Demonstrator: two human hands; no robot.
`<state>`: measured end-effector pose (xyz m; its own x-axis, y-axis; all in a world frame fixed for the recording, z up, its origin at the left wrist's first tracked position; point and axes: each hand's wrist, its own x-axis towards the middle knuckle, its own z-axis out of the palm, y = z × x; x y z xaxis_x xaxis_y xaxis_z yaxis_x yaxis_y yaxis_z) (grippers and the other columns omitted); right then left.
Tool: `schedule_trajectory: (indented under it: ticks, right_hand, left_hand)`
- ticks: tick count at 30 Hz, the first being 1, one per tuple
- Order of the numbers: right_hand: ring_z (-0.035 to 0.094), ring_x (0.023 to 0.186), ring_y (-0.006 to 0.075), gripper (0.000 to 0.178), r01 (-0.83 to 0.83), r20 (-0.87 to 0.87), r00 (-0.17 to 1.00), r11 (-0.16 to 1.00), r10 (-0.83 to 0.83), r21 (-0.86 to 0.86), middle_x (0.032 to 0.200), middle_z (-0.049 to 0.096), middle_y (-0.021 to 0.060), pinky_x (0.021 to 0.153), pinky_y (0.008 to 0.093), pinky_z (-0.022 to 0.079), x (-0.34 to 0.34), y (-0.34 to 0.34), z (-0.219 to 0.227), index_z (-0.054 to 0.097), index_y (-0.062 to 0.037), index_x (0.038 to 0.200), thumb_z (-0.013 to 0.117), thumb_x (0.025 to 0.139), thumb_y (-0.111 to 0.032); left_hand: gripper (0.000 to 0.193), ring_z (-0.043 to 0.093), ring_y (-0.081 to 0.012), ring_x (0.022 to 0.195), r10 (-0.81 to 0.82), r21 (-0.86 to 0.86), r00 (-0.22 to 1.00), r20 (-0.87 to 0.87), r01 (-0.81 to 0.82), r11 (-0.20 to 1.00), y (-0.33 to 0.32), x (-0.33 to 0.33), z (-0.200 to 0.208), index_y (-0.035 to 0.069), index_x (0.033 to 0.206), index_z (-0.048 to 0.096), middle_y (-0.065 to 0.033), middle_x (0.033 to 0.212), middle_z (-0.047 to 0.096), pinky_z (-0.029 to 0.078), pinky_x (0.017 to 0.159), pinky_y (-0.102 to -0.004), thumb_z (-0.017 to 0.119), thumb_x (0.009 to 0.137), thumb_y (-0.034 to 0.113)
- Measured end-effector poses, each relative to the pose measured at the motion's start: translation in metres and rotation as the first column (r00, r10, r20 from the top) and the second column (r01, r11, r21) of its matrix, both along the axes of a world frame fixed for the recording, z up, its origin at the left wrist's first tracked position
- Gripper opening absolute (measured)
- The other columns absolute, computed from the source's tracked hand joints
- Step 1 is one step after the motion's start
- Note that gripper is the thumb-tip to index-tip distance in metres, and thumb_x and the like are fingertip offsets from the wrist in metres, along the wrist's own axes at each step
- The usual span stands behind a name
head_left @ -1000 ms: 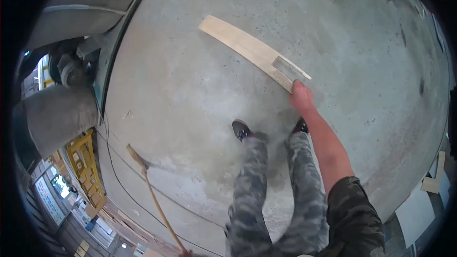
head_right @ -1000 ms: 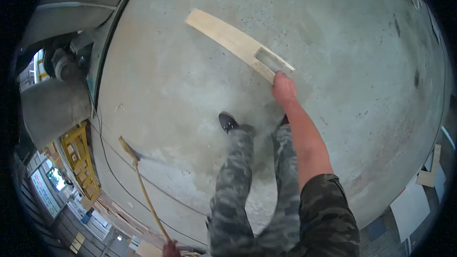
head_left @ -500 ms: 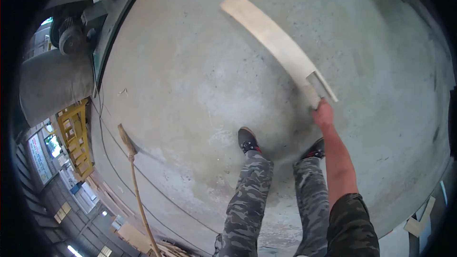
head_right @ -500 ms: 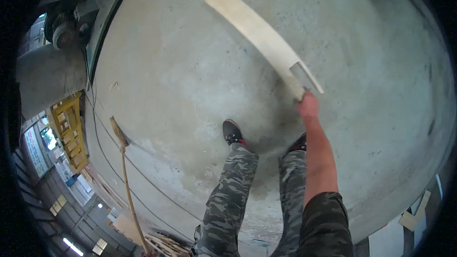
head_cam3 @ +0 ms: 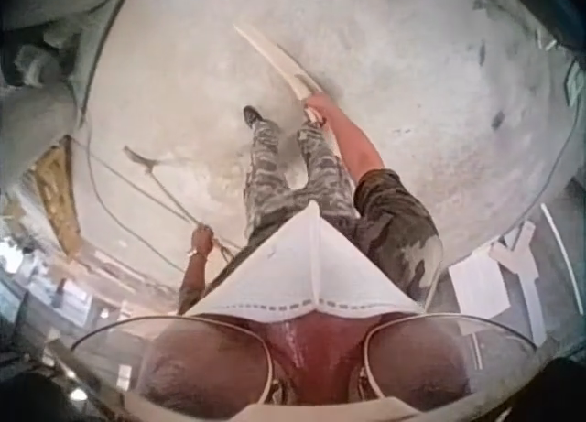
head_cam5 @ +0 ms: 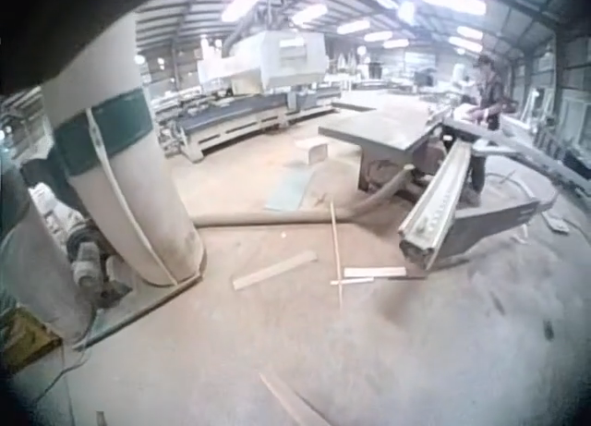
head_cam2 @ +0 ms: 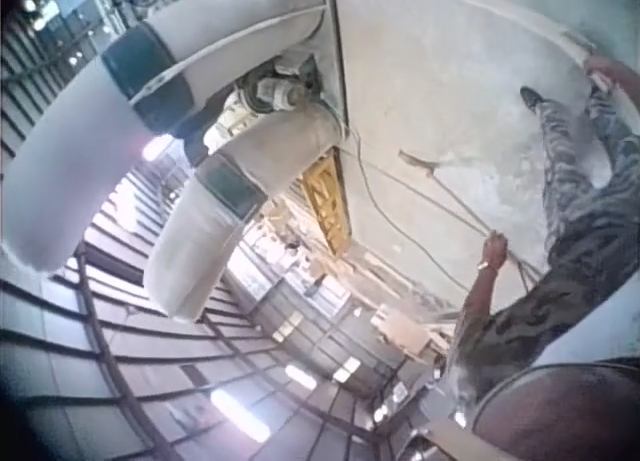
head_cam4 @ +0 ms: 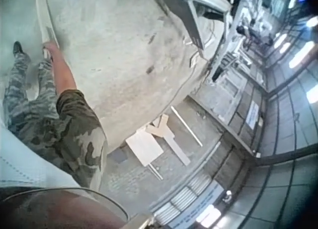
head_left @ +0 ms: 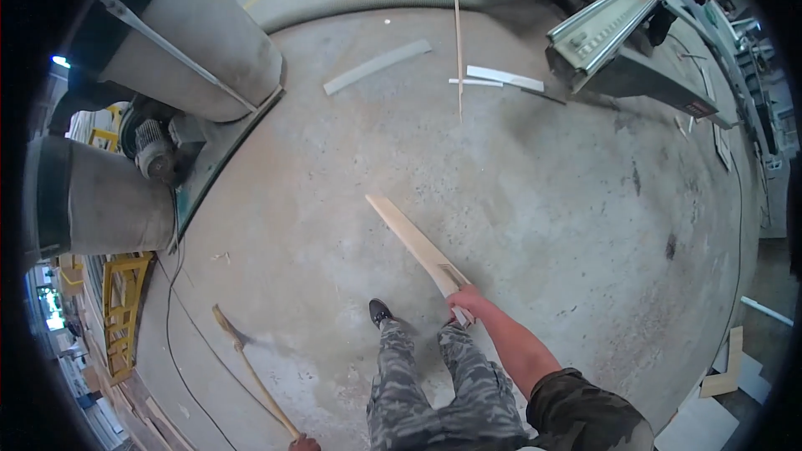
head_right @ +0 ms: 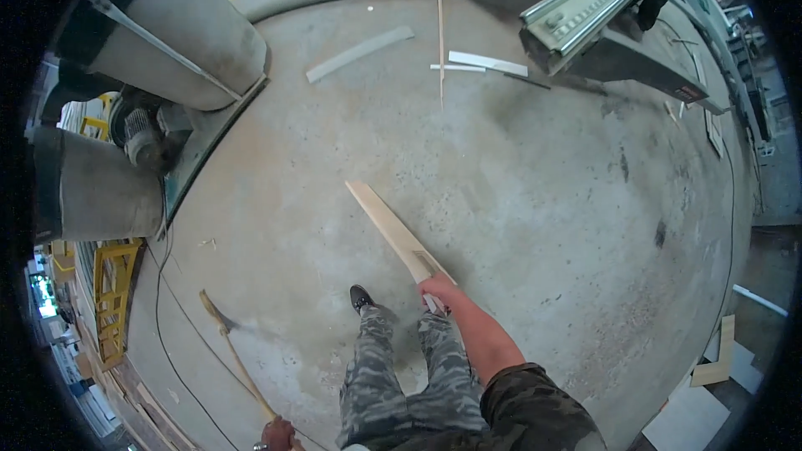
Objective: The user is sweeping sawdust and wood debris from a factory floor using a push broom.
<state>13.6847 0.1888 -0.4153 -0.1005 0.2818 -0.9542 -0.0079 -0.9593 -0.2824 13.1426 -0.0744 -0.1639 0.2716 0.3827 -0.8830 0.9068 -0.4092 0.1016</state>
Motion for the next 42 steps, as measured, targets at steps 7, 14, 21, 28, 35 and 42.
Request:
schedule_trajectory:
  ticks: [7,14,21,28,35,42]
  right_hand:
    - [0.067,0.054,0.0233,0.025,-0.553,0.556,0.706,0.832,0.438,0.046,0.063,0.067,0.0152,0.050,0.0376,0.054,0.095,-0.034,0.067,0.069,0.0020,0.074,0.068,0.064,-0.021]
    - [0.062,0.049,0.0241,0.017,-0.074,0.418,0.909,0.989,0.015,0.125,0.066,0.063,0.0161,0.043,0.0363,0.050,0.115,0.047,0.139,0.063,0.0061,0.078,0.066,0.066,-0.005]
    - [0.061,0.047,0.0239,0.024,0.000,0.480,0.868,0.968,-0.125,0.253,0.062,0.060,0.0160,0.041,0.0374,0.048,0.094,0.204,0.191,0.058,0.0111,0.082,0.067,0.064,-0.001]
    - [0.062,0.047,0.0223,0.022,-0.145,0.685,0.723,0.950,-0.088,0.275,0.060,0.061,0.0147,0.042,0.0363,0.049,0.095,0.332,0.205,0.058,0.0088,0.081,0.068,0.065,-0.002]
    - [0.065,0.050,0.0227,0.025,-0.126,0.701,0.684,0.913,-0.204,0.389,0.063,0.063,0.0166,0.046,0.0357,0.051,0.113,0.478,0.169,0.059,0.0093,0.086,0.068,0.066,-0.004]
    - [0.065,0.050,0.0223,0.029,-0.116,0.740,0.626,0.909,-0.246,0.400,0.067,0.065,0.0178,0.048,0.0363,0.052,0.185,0.632,0.064,0.058,0.0090,0.092,0.067,0.068,-0.005]
  left_hand:
    - [0.019,0.060,-0.0264,0.104,0.274,0.168,0.936,0.221,-0.313,0.935,0.021,0.045,-0.009,0.014,0.081,0.065,-0.0084,0.087,0.065,0.038,0.105,-0.0441,0.074,0.069,0.025]
    - [0.008,0.060,-0.0313,0.084,0.405,0.407,0.842,0.356,-0.530,0.743,0.127,0.065,-0.047,0.013,0.071,0.065,-0.0113,0.078,0.064,0.048,0.074,-0.0436,0.068,0.067,0.017]
    - [0.012,0.062,-0.0344,0.079,0.591,0.325,0.671,0.449,-0.738,0.591,0.275,0.060,-0.041,0.009,0.075,0.065,-0.0136,0.080,0.064,0.050,0.072,-0.0445,0.072,0.066,0.013]
    - [0.014,0.062,-0.0349,0.081,0.626,0.342,0.675,0.391,-0.737,0.582,0.398,0.062,-0.031,0.008,0.077,0.064,-0.0149,0.083,0.065,0.050,0.074,-0.0435,0.074,0.067,0.010]
    - [0.017,0.062,-0.0356,0.082,0.638,0.378,0.697,0.328,-0.716,0.587,0.510,0.093,-0.055,0.007,0.080,0.064,-0.0161,0.085,0.065,0.050,0.074,-0.0438,0.075,0.068,0.011]
    - [0.014,0.062,-0.0357,0.080,0.709,0.341,0.643,0.290,-0.761,0.551,0.646,0.155,-0.091,0.006,0.081,0.063,-0.0155,0.083,0.063,0.050,0.071,-0.0437,0.070,0.069,0.007]
